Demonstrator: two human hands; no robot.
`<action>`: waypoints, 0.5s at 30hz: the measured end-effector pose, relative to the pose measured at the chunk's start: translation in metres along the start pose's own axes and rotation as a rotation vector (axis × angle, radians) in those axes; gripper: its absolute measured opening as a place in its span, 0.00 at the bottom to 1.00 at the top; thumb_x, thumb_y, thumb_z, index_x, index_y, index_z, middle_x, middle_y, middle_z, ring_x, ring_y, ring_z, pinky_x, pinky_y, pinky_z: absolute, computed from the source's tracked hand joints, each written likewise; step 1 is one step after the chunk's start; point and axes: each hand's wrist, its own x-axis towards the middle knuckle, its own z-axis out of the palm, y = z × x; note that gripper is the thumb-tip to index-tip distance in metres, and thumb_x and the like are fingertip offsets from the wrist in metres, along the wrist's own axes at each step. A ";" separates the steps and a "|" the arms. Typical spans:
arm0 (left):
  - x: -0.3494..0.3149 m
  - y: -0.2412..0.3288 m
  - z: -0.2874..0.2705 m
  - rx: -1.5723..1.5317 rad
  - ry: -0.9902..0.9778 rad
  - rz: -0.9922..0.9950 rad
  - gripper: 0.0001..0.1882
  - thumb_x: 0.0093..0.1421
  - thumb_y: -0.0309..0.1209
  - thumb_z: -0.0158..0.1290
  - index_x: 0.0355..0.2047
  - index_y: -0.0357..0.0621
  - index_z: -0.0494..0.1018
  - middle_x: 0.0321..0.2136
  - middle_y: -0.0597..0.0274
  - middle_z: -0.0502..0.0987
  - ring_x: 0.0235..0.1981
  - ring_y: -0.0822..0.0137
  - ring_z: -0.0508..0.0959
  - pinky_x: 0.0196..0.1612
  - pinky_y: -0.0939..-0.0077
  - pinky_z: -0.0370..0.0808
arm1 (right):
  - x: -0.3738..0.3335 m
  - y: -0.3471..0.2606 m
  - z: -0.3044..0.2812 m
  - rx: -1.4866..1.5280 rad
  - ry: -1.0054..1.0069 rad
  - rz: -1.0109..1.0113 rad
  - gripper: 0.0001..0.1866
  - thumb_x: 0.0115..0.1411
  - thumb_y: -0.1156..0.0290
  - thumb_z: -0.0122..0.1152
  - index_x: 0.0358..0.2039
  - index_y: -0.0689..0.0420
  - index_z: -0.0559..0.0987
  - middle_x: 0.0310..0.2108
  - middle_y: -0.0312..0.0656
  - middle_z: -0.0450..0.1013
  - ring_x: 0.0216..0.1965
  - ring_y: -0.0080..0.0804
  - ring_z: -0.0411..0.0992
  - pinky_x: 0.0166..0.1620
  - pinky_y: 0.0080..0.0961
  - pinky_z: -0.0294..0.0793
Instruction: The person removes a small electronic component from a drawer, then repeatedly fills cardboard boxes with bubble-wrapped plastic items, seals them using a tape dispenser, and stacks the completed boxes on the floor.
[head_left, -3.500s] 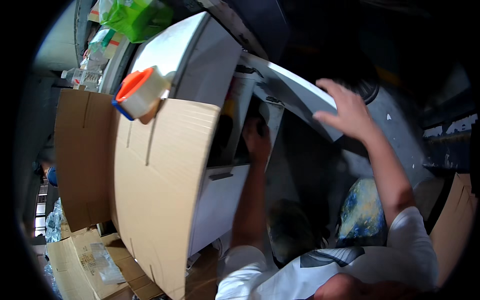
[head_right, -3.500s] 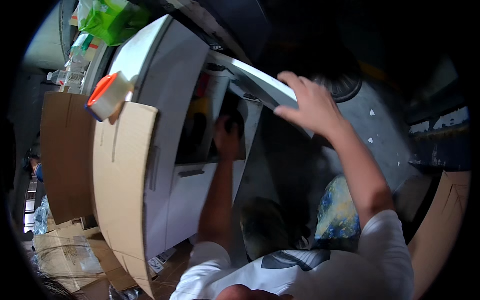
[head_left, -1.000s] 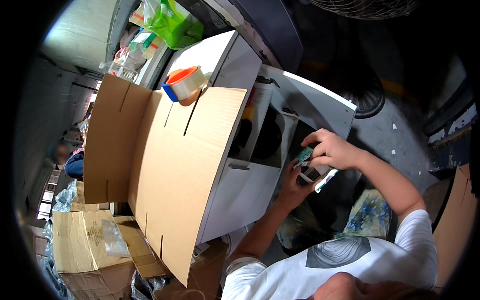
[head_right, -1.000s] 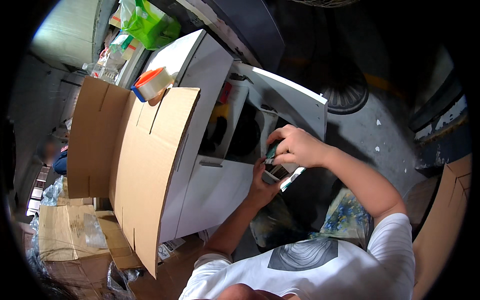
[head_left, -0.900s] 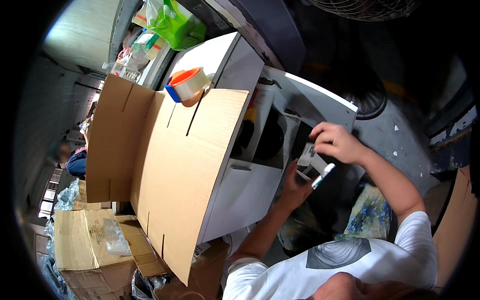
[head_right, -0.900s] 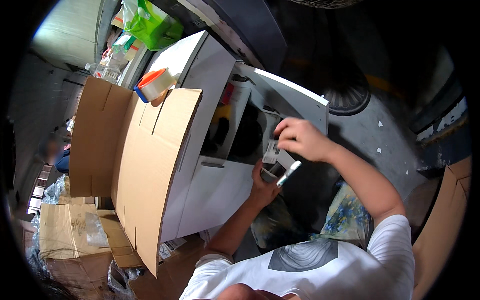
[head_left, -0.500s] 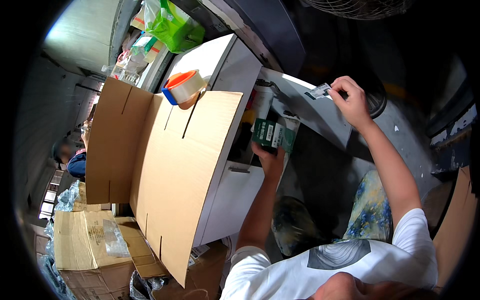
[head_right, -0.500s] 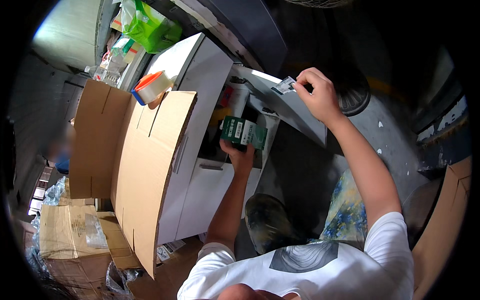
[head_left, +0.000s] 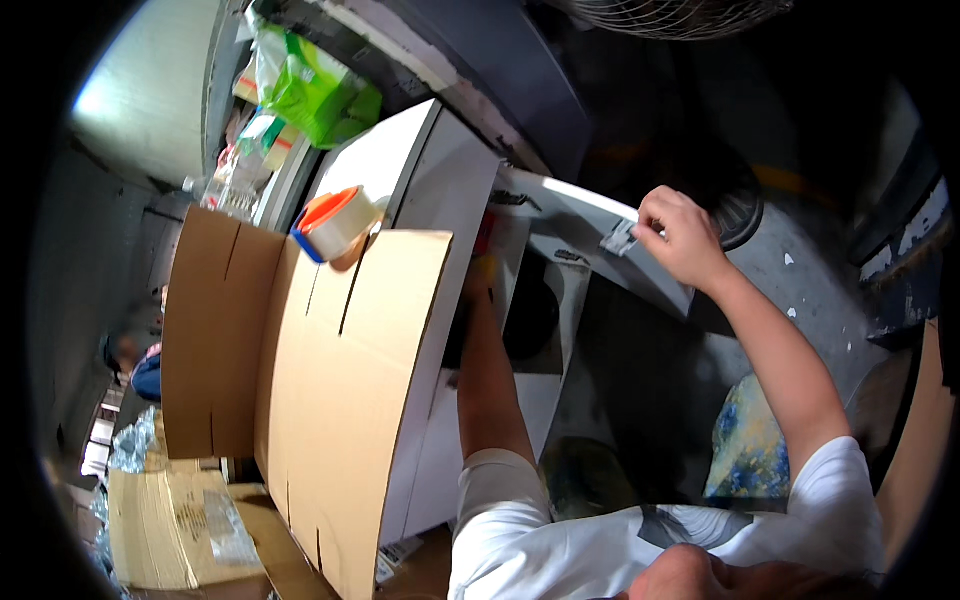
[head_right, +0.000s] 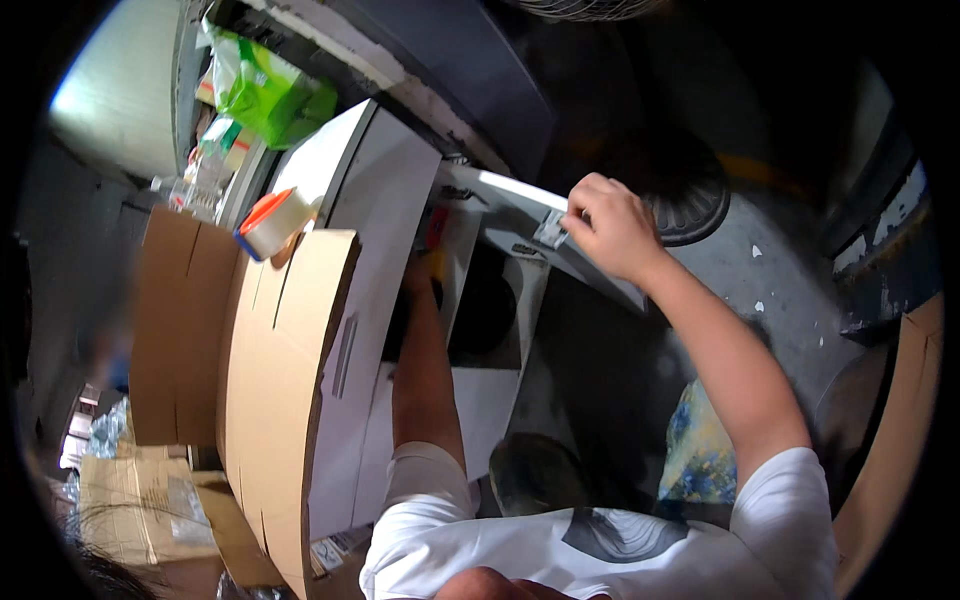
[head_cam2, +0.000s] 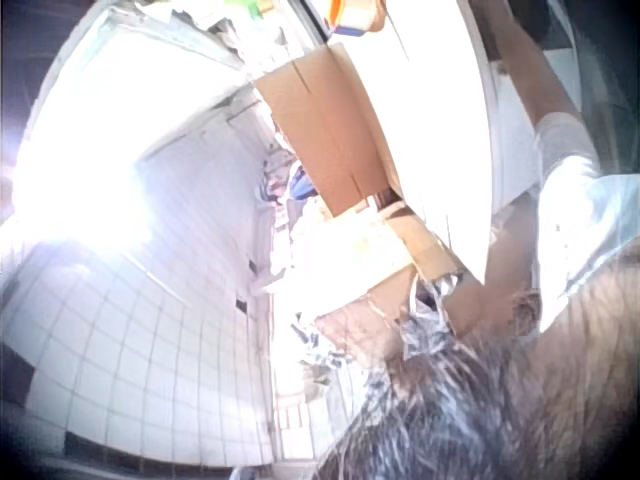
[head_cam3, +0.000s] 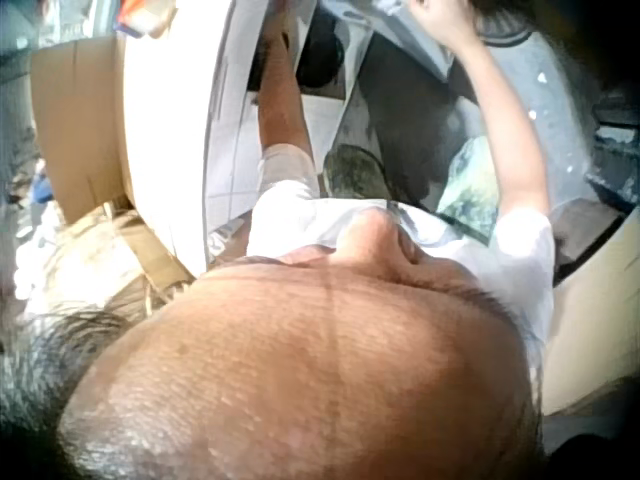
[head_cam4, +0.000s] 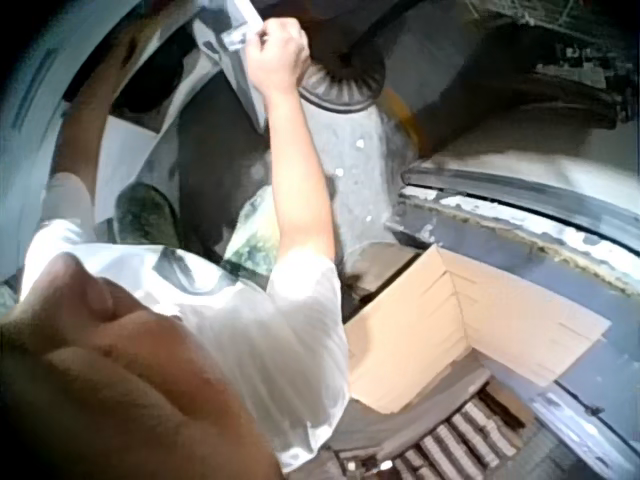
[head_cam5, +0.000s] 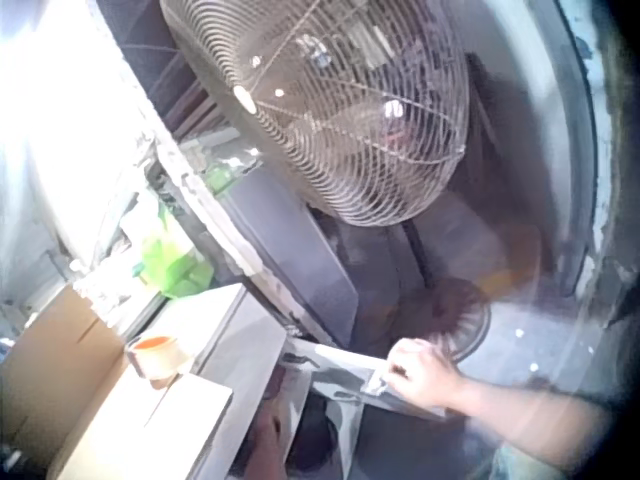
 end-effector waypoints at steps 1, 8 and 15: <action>0.006 0.000 0.003 0.028 -0.016 -0.008 0.38 0.52 0.30 0.55 0.60 0.33 0.51 0.56 0.38 0.59 0.56 0.45 0.63 0.59 0.57 0.59 | -0.002 -0.003 0.001 -0.013 -0.029 0.009 0.07 0.50 0.70 0.60 0.22 0.58 0.73 0.31 0.42 0.69 0.36 0.42 0.70 0.38 0.37 0.69; 0.023 0.008 0.020 0.014 0.039 -0.016 0.40 0.50 0.24 0.53 0.61 0.30 0.47 0.57 0.36 0.57 0.57 0.45 0.61 0.61 0.57 0.56 | -0.006 -0.021 0.000 -0.094 -0.096 0.086 0.08 0.51 0.69 0.60 0.23 0.57 0.72 0.37 0.39 0.67 0.40 0.40 0.69 0.39 0.37 0.68; -0.157 0.028 0.012 -1.081 0.192 -0.115 0.41 0.49 0.21 0.54 0.61 0.27 0.45 0.57 0.36 0.56 0.59 0.46 0.58 0.62 0.57 0.53 | -0.043 -0.038 0.063 0.430 -0.052 0.260 0.06 0.53 0.74 0.58 0.25 0.61 0.71 0.34 0.40 0.66 0.36 0.33 0.68 0.39 0.25 0.67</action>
